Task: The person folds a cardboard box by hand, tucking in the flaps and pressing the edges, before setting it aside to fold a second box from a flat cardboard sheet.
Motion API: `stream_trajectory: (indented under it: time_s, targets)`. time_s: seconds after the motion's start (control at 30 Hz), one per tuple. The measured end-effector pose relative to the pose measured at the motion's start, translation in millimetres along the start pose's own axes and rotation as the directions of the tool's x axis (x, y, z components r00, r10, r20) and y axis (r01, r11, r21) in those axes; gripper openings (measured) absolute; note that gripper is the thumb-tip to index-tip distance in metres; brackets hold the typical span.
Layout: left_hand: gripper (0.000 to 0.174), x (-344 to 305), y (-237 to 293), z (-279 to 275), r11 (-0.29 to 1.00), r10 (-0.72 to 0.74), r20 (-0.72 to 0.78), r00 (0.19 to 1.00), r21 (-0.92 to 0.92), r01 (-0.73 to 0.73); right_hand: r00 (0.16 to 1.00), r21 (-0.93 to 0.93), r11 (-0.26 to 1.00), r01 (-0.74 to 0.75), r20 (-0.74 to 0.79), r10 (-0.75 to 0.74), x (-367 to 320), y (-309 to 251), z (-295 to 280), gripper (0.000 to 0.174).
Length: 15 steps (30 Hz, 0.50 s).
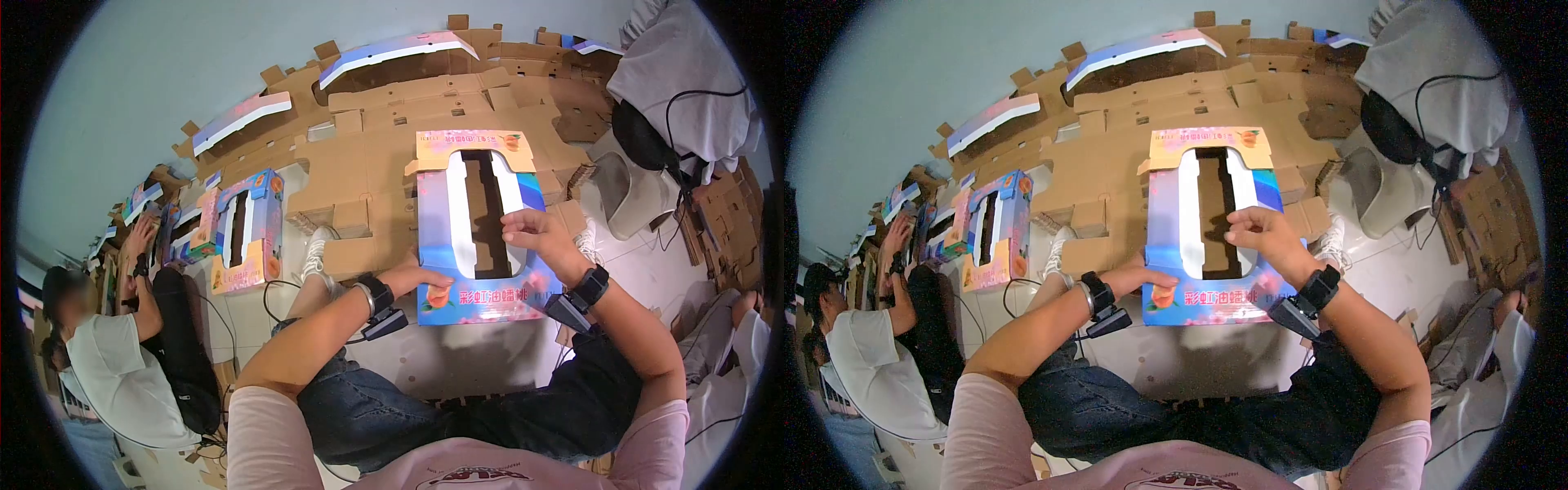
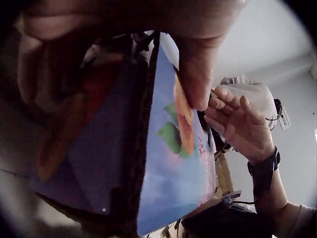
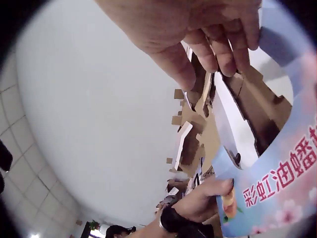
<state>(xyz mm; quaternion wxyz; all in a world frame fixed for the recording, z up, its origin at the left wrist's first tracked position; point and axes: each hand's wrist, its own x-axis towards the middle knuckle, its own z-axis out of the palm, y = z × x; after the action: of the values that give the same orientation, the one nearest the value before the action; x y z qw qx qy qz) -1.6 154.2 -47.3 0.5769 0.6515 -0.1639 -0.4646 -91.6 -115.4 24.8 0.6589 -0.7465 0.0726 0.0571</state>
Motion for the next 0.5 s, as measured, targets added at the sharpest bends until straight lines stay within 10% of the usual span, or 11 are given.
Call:
stream_trajectory:
  time_s: [0.5]
  targets:
    - [0.050, 1.6, 4.2, 4.9, 1.000, 0.019, -0.005, 1.000, 0.006, -0.019, 0.994, -0.023, 0.999, -0.044, 0.097, 0.046, 6.8, 12.6, 17.3, 0.038]
